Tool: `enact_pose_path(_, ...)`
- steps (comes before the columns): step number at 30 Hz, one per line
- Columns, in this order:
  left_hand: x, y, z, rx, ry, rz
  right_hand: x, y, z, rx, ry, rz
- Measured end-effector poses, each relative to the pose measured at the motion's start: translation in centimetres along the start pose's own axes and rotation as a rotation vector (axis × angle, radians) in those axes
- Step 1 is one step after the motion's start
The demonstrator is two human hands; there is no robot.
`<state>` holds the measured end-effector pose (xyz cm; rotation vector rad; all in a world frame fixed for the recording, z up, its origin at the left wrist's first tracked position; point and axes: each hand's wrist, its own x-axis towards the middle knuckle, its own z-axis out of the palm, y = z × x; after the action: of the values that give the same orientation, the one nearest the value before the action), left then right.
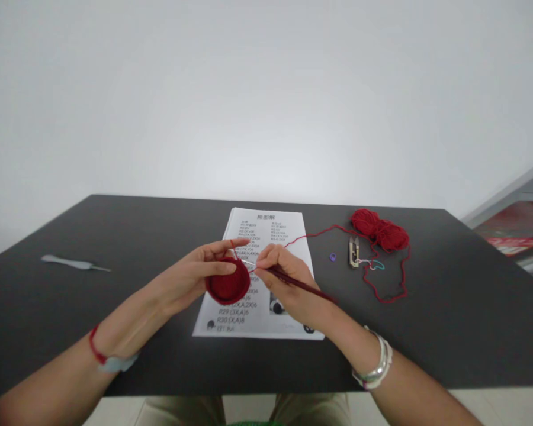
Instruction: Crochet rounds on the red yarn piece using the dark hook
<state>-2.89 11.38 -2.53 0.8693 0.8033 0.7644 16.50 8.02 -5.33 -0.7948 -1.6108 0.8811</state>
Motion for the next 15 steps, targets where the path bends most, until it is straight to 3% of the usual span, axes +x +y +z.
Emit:
enact_pose_path(12,-0.3,0.9,-1.5,0.160,-0.186,-0.098,1.0,-1.3,-1.5,0.206,-0.187,0.129)
enact_pose_path(15,-0.5,0.9,-1.5,0.219,-0.220,-0.089,1.2,-1.1,-1.5,0.369,-0.207,0.220)
